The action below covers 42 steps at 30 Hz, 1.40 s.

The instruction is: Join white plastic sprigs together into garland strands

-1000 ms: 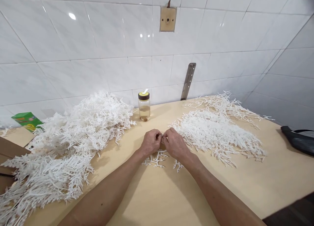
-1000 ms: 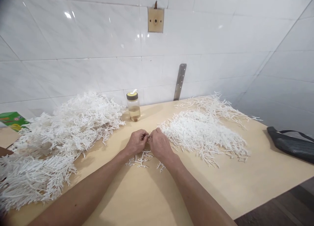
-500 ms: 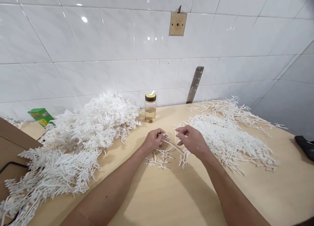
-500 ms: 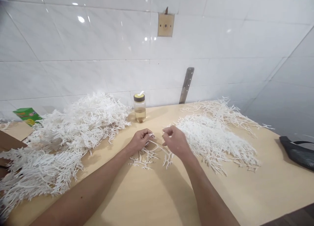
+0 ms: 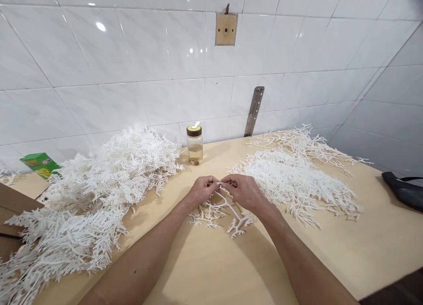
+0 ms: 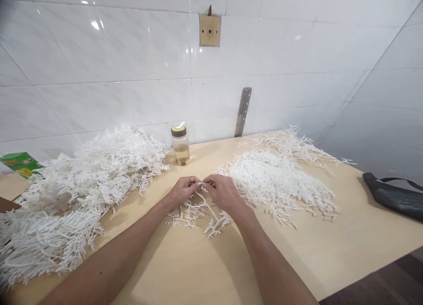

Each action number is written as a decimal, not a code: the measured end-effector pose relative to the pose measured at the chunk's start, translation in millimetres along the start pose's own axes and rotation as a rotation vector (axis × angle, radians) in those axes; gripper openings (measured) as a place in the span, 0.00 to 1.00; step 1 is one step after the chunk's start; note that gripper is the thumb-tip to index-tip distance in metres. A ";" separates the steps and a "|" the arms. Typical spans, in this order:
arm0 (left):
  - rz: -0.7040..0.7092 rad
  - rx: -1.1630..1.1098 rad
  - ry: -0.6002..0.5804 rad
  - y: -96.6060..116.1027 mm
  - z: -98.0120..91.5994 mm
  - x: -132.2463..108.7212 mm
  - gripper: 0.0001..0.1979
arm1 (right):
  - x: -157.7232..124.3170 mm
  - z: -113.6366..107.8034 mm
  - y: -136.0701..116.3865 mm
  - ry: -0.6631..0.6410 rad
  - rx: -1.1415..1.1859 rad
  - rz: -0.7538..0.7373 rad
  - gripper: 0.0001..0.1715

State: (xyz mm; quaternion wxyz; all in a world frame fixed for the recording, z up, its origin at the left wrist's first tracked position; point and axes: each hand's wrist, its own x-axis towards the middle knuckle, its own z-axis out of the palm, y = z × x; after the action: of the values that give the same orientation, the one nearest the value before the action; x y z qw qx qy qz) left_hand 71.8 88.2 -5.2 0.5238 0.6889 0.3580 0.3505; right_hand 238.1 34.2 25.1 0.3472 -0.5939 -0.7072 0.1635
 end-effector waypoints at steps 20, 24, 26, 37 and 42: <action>-0.005 0.109 0.009 1.6 0.5 -0.5 0.09 | -0.6 6.9 2.5 -0.029 -0.083 0.011 0.10; -0.020 0.112 0.017 -0.4 0.3 0.6 0.08 | -1.3 12.2 -0.6 -0.013 -0.219 -0.061 0.09; -0.020 0.109 0.028 -1.2 0.0 1.1 0.08 | -2.1 17.0 -3.1 -0.010 -0.266 -0.059 0.10; -0.067 -0.100 -0.026 11.0 -0.5 -7.0 0.13 | 5.1 -4.9 26.4 0.280 -0.338 0.207 0.07; -0.132 -0.349 0.161 12.4 -5.6 -4.0 0.16 | 4.7 -37.4 56.8 0.615 -0.321 0.233 0.14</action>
State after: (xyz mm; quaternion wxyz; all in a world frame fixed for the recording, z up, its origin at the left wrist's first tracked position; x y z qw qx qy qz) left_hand 66.6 85.0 7.5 0.6267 0.5325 0.3770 0.4262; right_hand 304.8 45.6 16.3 0.4253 -0.7386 -0.5139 -0.0974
